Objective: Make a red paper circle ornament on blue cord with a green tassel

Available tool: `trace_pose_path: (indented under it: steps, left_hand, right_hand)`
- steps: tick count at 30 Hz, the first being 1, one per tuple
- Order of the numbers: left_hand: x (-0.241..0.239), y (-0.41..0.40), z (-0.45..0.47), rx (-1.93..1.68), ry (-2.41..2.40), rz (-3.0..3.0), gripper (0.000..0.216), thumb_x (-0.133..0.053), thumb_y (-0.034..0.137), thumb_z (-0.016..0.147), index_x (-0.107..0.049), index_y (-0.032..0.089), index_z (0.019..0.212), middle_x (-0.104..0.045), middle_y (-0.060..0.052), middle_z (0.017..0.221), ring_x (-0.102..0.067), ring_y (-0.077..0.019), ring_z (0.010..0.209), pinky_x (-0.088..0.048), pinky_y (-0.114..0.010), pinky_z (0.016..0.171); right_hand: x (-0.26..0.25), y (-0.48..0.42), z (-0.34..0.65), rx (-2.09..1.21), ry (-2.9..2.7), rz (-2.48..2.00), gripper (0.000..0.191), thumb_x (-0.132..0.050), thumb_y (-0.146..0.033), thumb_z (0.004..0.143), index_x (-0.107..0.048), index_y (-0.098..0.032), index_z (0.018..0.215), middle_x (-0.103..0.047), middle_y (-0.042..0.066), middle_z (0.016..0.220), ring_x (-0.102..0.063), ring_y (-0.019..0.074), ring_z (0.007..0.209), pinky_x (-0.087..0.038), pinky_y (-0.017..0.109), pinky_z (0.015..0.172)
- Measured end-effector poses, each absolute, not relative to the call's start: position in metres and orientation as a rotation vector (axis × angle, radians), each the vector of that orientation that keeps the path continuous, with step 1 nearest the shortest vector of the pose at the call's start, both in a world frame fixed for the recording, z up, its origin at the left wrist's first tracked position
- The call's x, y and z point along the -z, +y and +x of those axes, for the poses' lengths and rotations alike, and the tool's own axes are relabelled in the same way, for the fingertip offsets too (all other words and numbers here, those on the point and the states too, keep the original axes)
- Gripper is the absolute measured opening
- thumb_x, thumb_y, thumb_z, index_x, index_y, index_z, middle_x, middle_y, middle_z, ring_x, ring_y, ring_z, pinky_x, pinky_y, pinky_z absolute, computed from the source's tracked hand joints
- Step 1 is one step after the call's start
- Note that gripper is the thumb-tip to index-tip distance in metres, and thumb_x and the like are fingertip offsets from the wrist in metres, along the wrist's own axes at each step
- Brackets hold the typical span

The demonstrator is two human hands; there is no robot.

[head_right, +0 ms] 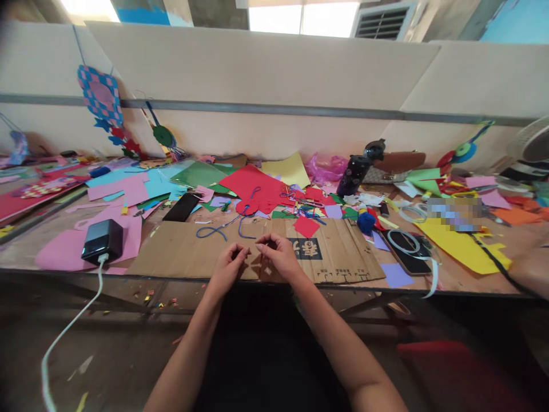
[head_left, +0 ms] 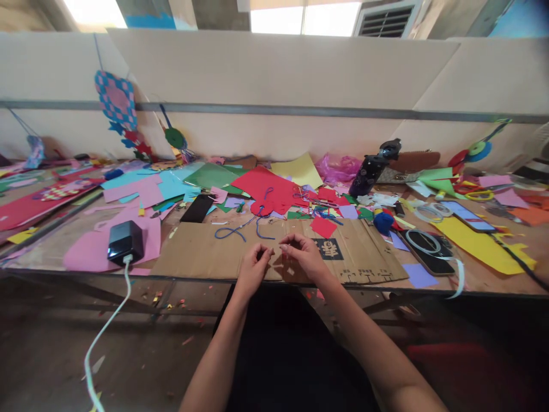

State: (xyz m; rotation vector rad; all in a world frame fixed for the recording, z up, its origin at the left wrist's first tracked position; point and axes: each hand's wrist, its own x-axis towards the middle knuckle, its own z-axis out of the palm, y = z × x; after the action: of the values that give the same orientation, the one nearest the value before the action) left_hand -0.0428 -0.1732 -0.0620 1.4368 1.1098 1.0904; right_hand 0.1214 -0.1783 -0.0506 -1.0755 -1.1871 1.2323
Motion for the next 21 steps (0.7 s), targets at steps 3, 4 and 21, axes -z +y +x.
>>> trace_pose_path:
  steps: [3,4,21]
  left_hand:
    - [0.0618,-0.1731,-0.0436,-1.114,1.112,1.472,0.039,-0.061,0.056,0.082,-0.056,0.018,0.073,-0.045,0.006,0.056,-0.041,-0.0100,0.053,-0.032,-0.022,0.051]
    - [0.0618,-0.1731,-0.0438,-1.113,1.112,1.480,0.039,-0.061,0.056,0.082,-0.056,0.018,0.073,-0.045,0.005,0.057,-0.042,-0.0102,0.054,-0.032,-0.022,0.051]
    - [0.0600,-0.1729,-0.0440,-1.082,1.111,1.551,0.039,-0.058,0.055,0.083,-0.055,0.018,0.072,-0.050,0.002,0.065,-0.044,-0.0127,0.063,-0.035,-0.023,0.058]
  right_hand:
    - [0.0506,-0.1790,0.1189,-1.095,-1.396,-1.114,0.026,-0.073,-0.039,0.073,-0.070,-0.018,0.089,-0.065,0.001,0.077,-0.055,0.0132,0.066,-0.043,0.026,0.062]
    - [0.0503,-0.1792,0.1180,-1.034,-1.463,-1.124,0.022,-0.071,-0.037,0.075,-0.071,-0.018,0.086,-0.066,0.001,0.077,-0.057,0.0143,0.069,-0.043,0.026,0.064]
    - [0.0521,-0.1793,0.1178,-0.953,-1.460,-1.153,0.016,-0.067,-0.035,0.075,-0.066,-0.019,0.073,-0.062,0.000,0.071,-0.055,0.0155,0.069,-0.042,0.027,0.065]
